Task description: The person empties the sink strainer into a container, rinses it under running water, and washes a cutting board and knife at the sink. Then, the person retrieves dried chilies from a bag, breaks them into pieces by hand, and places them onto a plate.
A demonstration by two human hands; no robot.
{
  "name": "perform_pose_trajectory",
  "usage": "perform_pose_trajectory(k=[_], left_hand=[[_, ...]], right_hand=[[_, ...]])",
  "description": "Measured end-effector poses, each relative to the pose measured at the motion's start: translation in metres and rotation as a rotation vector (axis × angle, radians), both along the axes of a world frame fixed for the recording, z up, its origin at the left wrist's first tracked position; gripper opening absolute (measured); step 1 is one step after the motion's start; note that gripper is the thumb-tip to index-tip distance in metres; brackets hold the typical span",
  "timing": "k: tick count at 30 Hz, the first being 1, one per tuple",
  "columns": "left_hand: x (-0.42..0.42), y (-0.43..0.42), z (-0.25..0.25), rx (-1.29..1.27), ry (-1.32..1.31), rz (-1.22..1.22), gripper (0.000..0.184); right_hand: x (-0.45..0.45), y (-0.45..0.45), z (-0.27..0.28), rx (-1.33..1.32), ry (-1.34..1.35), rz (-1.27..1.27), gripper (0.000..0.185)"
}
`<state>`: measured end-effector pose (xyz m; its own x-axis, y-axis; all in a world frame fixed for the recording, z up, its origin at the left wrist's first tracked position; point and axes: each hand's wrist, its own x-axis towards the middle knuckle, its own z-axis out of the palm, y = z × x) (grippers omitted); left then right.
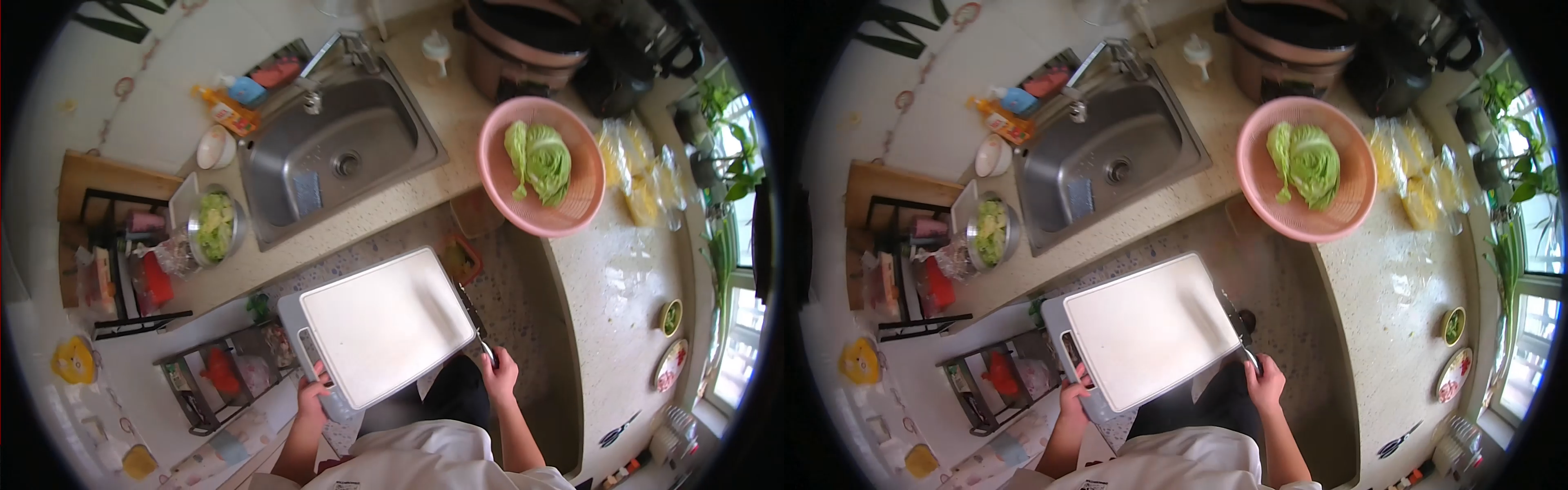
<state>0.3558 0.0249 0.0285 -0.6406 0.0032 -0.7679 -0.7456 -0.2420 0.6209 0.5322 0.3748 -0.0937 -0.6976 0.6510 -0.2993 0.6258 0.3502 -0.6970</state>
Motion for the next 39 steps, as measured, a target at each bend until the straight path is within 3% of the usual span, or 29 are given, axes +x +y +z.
perform_pose_trajectory(k=[3, 6, 8, 13, 19, 24, 25, 27, 28, 29, 32, 36, 39], left_hand=[[0.001, -0.049, 0.012, 0.154, 0.104, -0.026, 0.085], [-0.014, -0.058, 0.018, 0.105, 0.115, 0.103, 0.089], [-0.034, -0.063, -0.005, 0.019, 0.111, 0.17, 0.091], [-0.111, -0.048, -0.042, 0.195, 0.159, 0.075, 0.089], [-0.211, -0.061, -0.119, 0.275, 0.093, 0.035, 0.087], [-0.279, -0.056, -0.103, 0.219, 0.006, -0.078, 0.074], [-0.285, -0.054, -0.104, 0.125, 0.09, -0.08, 0.047], [-0.297, -0.055, -0.117, -0.198, 0.148, -0.194, 0.034], [-0.301, -0.055, -0.12, -0.358, 0.179, -0.249, 0.035], [-0.301, -0.056, -0.121, -0.624, 0.291, -0.389, 0.056], [-0.304, -0.061, -0.116, -1.114, 0.379, -0.804, 0.063], [-0.308, -0.074, -0.135, -1.082, 0.287, -0.95, 0.069], [-0.321, -0.069, -0.109, -0.936, 0.154, -0.983, 0.068]], right_hand=[[-0.024, 0.005, 0.044, 0.065, 0.159, 0.055, 0.026], [-0.052, 0.009, 0.068, 0.141, 0.283, 0.134, 0.025], [-0.08, 0.014, 0.081, 0.202, 0.326, 0.182, 0.026], [-0.157, 0.008, 0.111, 0.312, 0.363, 0.234, 0.027], [-0.253, -0.018, 0.1, 0.403, 0.272, 0.278, 0.031], [-0.32, -0.059, 0.063, 0.408, 0.18, 0.233, 0.033], [-0.332, -0.068, 0.06, 0.418, 0.167, 0.213, 0.033], [-0.35, -0.079, 0.054, 0.447, 0.151, 0.192, 0.034], [-0.357, -0.083, 0.052, 0.465, 0.147, 0.198, 0.034], [-0.361, -0.086, 0.051, 0.482, 0.141, 0.204, 0.034], [-0.366, -0.092, 0.051, 0.475, 0.093, 0.188, 0.034], [-0.366, -0.092, 0.048, 0.44, 0.016, 0.158, 0.034], [-0.371, -0.088, 0.044, 0.438, 0.031, 0.16, 0.034]])
